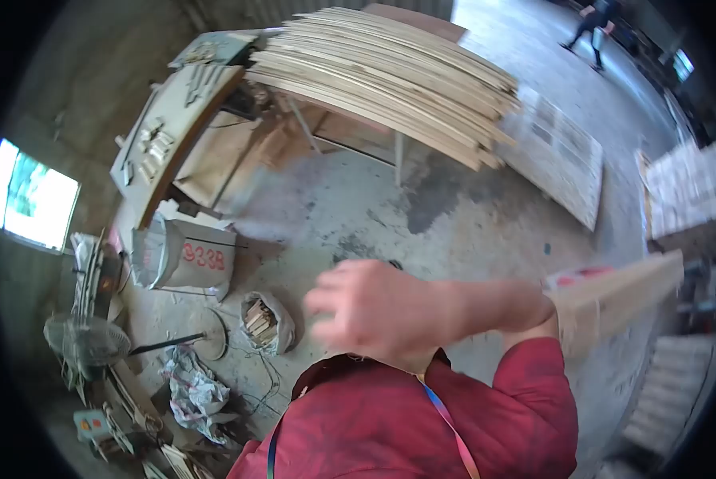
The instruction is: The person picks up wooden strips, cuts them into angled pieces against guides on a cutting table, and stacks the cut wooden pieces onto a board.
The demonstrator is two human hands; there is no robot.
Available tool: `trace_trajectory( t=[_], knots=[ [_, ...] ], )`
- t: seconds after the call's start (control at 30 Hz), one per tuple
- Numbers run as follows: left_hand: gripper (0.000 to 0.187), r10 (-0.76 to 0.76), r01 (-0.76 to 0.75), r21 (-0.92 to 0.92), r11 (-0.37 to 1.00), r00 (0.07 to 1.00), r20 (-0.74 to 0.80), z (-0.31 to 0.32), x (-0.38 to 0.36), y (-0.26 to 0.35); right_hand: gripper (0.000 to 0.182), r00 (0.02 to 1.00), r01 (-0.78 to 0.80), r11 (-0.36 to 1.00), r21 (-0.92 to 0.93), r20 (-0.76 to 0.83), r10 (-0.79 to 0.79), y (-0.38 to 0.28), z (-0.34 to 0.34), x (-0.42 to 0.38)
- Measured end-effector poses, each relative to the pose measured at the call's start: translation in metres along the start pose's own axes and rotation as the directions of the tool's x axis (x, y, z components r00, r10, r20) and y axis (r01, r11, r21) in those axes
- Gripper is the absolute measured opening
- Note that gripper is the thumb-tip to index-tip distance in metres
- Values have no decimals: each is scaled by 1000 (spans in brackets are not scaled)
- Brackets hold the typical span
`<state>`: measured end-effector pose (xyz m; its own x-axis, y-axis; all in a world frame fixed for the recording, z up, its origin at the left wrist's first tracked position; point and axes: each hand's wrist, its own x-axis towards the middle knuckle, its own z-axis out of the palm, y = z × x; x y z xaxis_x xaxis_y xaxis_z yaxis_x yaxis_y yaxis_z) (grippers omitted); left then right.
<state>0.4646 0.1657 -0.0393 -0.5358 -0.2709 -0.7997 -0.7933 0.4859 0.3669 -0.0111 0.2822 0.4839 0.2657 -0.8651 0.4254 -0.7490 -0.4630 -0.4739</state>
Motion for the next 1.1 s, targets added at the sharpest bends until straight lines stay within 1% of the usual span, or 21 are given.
trace_trajectory(
  t=[0.07,0.13,0.17,0.2,0.23,0.27,0.3,0.37,0.43,0.53,0.63,0.67,0.73,0.77,0.8,0.83,0.9,0.93,1.03,1.07,1.1],
  knots=[
    [50,-73,71,-49,996,997,-40,-24,3,16,17,947,-187,981,-57,255,195,87,44,-20],
    [51,-134,127,-93,988,988,-72,-48,14,30,13,818,-240,931,-275,459,346,171,101,-72],
    [51,-163,153,-110,982,983,-86,-65,16,34,12,765,-281,911,-302,503,402,200,123,-105],
    [51,-197,184,-130,974,976,-93,-77,13,38,9,655,-375,855,-359,550,518,216,149,-137],
    [52,-227,211,-154,965,969,-97,-88,9,47,18,246,-409,826,-389,824,510,222,144,-135],
    [52,-251,230,-182,956,963,-99,-95,11,57,26,243,-293,929,-229,921,303,242,180,-176],
    [52,-268,242,-212,947,958,-106,-77,44,40,26,95,-445,859,-253,941,326,227,167,-159],
    [52,-251,219,-232,948,961,-119,-97,60,49,31,229,-783,613,-108,865,446,239,209,-187],
    [51,-195,173,-190,966,975,-104,-126,73,51,32,223,-718,682,-138,883,413,273,213,-163],
    [49,-190,168,-211,963,978,-85,-177,91,77,39,182,-622,763,-177,914,361,286,179,-99],
    [47,-143,129,-190,973,988,-62,-253,140,86,41,0,-836,462,-294,844,537,309,154,-53],
    [46,-129,117,-184,976,990,-52,-273,156,85,41,-11,-841,447,-304,836,548,319,152,-41],
    [45,-96,87,-172,981,994,-43,-311,195,74,34,71,-803,523,-286,825,561,343,152,-14],
    [43,-74,58,-147,987,992,-102,-333,218,65,31,113,-782,558,-277,818,563,353,153,0],
    [42,-51,32,-119,992,986,-158,-351,235,54,31,105,-791,543,-282,811,575,363,160,14],
    [42,-34,18,-111,994,989,-147,-374,243,51,29,148,-723,617,-311,803,577,374,169,27],
    [37,-114,112,-22,993,984,-139,-425,267,52,25,232,-556,744,-371,790,567,397,179,52],
    [37,-103,103,-8,995,986,-131,-448,273,52,25,227,-570,732,-372,785,576,404,184,64],
    [33,49,-40,51,998,980,-195,-514,276,66,21,443,-693,696,-188,650,617,433,189,111],
    [33,54,-44,61,997,983,-174,-529,280,66,21,432,-710,681,-181,651,624,445,198,118],
    [33,84,-70,73,995,975,-205,-541,283,68,19,540,-739,673,-46,556,632,461,208,122]
  ],
)
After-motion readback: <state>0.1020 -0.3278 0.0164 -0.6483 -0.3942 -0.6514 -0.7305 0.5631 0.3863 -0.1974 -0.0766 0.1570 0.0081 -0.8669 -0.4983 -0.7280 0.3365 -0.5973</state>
